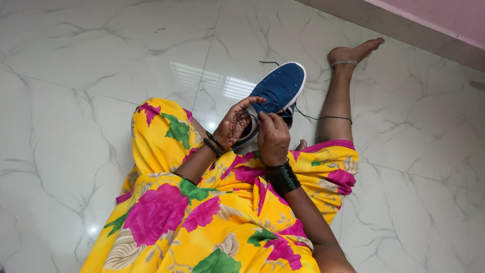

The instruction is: The person sits on the floor and removes the laces from a blue sneaker, then re-laces the same shoe by threading the laces through the eyelets and tying them. The task is performed on one shoe while the other remains on the floor.

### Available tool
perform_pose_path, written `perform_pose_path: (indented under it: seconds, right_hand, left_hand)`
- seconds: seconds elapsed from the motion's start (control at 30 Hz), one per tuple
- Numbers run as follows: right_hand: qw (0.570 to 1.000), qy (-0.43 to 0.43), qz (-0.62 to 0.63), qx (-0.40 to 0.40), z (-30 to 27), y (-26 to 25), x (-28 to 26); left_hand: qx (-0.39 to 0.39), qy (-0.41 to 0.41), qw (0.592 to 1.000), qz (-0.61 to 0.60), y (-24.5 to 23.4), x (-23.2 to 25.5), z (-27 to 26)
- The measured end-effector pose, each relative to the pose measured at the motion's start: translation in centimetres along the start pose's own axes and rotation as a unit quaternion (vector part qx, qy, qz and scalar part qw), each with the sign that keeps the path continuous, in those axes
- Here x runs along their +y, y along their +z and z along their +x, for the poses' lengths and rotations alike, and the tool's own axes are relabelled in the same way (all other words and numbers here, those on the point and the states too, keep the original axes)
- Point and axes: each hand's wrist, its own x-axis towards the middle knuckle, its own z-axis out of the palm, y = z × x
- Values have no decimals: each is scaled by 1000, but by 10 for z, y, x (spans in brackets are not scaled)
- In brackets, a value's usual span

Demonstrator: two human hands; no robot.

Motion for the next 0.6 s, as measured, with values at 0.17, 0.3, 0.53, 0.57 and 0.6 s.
perform_pose_path:
  seconds: [0.17,0.3,0.53,0.57,0.6]
  right_hand:
    - [994,-60,-86,-18,-1,2,14]
    - [1000,-7,-9,1,1,6,22]
    - [989,109,101,-18,0,9,19]
    - [990,102,95,-14,0,9,18]
    - [989,109,95,-14,0,10,17]
  left_hand:
    - [34,1,998,44,-1,-5,1]
    - [-20,49,997,61,-3,-8,-1]
    - [17,30,999,32,-3,-9,-1]
    - [17,27,999,27,-2,-9,-1]
    - [17,24,999,23,-2,-8,0]
